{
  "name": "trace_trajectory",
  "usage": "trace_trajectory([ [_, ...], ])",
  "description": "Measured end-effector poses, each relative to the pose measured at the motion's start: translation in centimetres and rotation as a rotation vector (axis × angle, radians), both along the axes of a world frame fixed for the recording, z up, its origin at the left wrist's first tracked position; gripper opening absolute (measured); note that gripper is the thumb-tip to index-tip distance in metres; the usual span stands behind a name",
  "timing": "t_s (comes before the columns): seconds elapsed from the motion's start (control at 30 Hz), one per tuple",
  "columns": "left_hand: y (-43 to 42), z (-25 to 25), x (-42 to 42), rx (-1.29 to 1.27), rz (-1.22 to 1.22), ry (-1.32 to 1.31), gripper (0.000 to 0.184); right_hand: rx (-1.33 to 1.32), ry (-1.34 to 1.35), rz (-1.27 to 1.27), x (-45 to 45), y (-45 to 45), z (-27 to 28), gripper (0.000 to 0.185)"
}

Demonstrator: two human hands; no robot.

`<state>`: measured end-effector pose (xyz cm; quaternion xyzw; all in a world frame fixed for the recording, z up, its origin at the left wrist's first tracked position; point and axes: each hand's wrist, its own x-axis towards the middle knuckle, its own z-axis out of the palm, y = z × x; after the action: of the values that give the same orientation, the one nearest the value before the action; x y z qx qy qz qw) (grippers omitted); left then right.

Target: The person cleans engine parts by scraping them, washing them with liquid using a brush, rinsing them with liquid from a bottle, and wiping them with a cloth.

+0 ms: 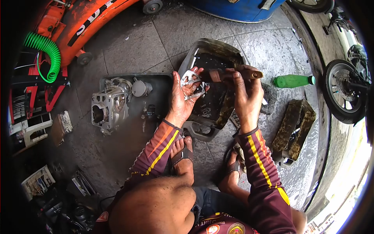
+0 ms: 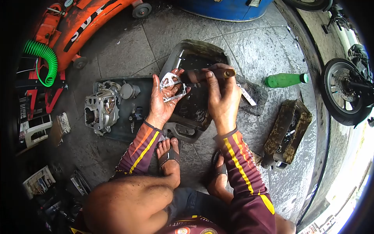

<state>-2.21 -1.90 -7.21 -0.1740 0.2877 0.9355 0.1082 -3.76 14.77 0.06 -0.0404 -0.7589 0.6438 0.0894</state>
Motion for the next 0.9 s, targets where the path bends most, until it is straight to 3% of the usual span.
trace_trajectory([
  [0.07,0.2,0.1,-0.3,0.069,0.001,0.007,0.069,-0.342,0.013,0.035,0.2,-1.1,0.8,0.019],
  [0.1,0.2,0.5,-0.4,0.082,-0.009,-0.018,0.07,-0.338,-0.032,0.089,0.5,-1.2,0.3,0.018],
  [0.2,0.4,1.2,-0.5,0.016,-0.011,0.037,0.07,0.162,-0.034,0.063,-0.2,0.5,-1.1,0.019],
  [0.27,-0.2,0.5,-0.5,-0.071,-0.005,0.015,0.07,0.002,-0.003,-0.031,-0.5,1.4,-0.8,0.018],
  [0.4,-0.5,0.9,-0.6,-0.004,0.009,0.07,0.072,0.185,0.109,0.004,-0.6,1.7,-0.8,0.011],
  [0.5,-0.6,2.0,-0.7,-0.039,-0.005,0.141,0.083,0.437,0.035,0.256,0.3,2.2,-1.9,0.017],
  [0.6,-1.5,3.3,-0.8,-0.177,-0.074,0.262,0.09,0.46,0.007,0.754,0.8,3.0,-2.6,0.03],
  [0.67,-1.9,4.4,-0.9,-0.224,-0.125,0.293,0.093,0.447,0.032,0.766,0.9,2.7,-1.6,0.033],
  [0.8,-1.8,4.6,-0.9,-0.204,-0.254,0.373,0.081,0.118,-0.1,0.365,-0.4,1.2,0.4,0.033],
  [0.87,-1.5,4.5,-1.0,-0.223,-0.32,0.399,0.075,0.346,-0.038,0.405,-0.8,1.3,0.8,0.03],
  [0.9,-1.3,4.3,-0.9,-0.071,-0.303,0.377,0.059,0.347,-0.036,0.403,-0.8,1.4,0.7,0.03],
])
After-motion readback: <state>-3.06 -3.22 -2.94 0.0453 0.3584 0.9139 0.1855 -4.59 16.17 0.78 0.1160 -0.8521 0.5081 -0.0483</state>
